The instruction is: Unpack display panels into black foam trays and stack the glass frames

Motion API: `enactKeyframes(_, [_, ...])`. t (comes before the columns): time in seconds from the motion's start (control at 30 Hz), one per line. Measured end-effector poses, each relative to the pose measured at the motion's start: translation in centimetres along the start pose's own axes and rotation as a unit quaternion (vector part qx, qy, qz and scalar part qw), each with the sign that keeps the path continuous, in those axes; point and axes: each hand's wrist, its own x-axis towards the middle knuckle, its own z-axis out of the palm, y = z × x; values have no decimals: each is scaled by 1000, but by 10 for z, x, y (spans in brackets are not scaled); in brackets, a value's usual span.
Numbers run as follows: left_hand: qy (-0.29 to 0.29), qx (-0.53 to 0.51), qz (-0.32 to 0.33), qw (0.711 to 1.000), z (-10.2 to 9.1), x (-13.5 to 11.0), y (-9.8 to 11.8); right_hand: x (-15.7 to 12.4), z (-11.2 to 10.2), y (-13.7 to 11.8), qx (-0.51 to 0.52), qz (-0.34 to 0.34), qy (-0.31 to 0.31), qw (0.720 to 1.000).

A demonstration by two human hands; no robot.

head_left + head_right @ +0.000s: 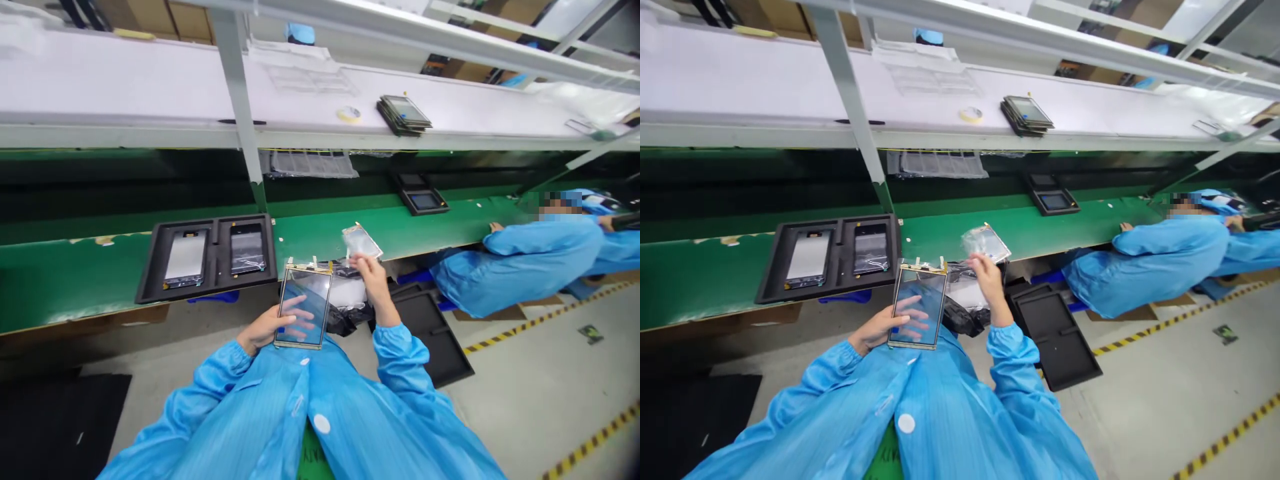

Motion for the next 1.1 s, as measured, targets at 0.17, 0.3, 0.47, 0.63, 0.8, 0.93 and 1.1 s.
enactKeyframes(0.17, [-18, 33, -16, 999, 1, 4, -2, -26, 46, 10, 191, 127, -140, 963])
enactKeyframes(0.3, [-25, 50, -19, 998, -1, 6, -7, -35, 57, 21, 279, 186, -143, 931])
enactKeyframes(0.47, [-42, 84, 2, 996, -9, 2, -9, -67, 67, 52, 209, 207, -221, 930])
enactKeyframes(0.63, [27, 86, 30, 996, -25, -17, -16, -114, 57, 78, 124, 224, -340, 905])
enactKeyframes(0.8, [226, 49, 11, 973, -43, -29, -28, -146, 48, 65, 108, 213, -437, 867])
enactKeyframes(0.93, [247, 98, -35, 963, -53, -28, -36, -150, 43, 75, 100, 240, -404, 877])
enactKeyframes(1.1, [353, 29, 72, 932, -53, -16, -39, -127, -4, 139, 174, 375, -223, 883])
